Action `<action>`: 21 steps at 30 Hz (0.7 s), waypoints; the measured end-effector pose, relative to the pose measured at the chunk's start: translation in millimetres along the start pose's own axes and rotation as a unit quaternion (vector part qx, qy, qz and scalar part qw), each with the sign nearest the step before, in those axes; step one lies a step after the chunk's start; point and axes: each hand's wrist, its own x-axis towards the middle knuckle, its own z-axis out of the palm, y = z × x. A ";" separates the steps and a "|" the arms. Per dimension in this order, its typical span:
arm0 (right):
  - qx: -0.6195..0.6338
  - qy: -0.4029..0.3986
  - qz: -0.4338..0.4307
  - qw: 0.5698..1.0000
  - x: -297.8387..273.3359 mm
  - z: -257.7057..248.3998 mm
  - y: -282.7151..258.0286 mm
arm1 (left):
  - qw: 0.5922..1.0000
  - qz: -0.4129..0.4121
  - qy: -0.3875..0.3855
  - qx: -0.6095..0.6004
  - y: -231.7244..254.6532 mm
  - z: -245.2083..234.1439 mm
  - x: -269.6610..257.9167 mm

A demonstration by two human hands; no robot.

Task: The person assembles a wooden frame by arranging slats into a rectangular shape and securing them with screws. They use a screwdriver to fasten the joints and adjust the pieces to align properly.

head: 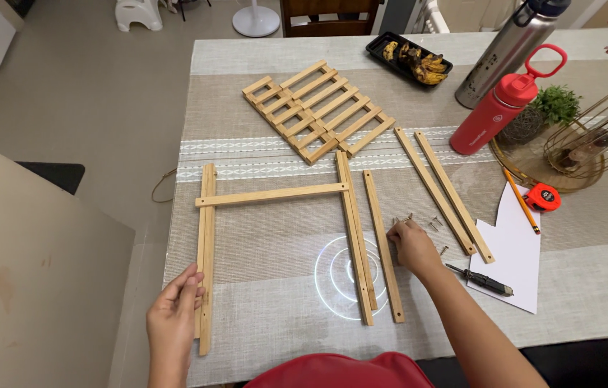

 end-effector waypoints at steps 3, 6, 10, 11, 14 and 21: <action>0.026 -0.021 0.030 0.999 0.9 -6.9 -3.4 | 1.000 -0.004 -0.004 0.006 -0.1 1.1 -0.5; 0.053 0.016 0.023 0.998 -2.3 -23.7 -17.2 | 1.000 -0.003 -0.009 0.005 1.2 2.0 -0.5; 0.150 -0.010 0.067 0.986 -5.8 -52.1 -57.3 | 1.000 -0.007 -0.014 0.002 2.9 4.2 0.0; 0.199 -0.046 0.103 0.973 -6.4 -58.0 -70.0 | 1.000 -0.010 -0.016 -0.001 2.9 5.8 0.9; 0.276 -0.089 0.106 0.951 -17.7 -63.7 -111.0 | 1.000 0.004 -0.021 0.023 -1.2 18.6 2.0; 0.329 -0.204 0.069 0.920 -52.9 -18.2 -185.7 | 0.982 0.061 -0.154 0.086 -31.0 90.8 1.9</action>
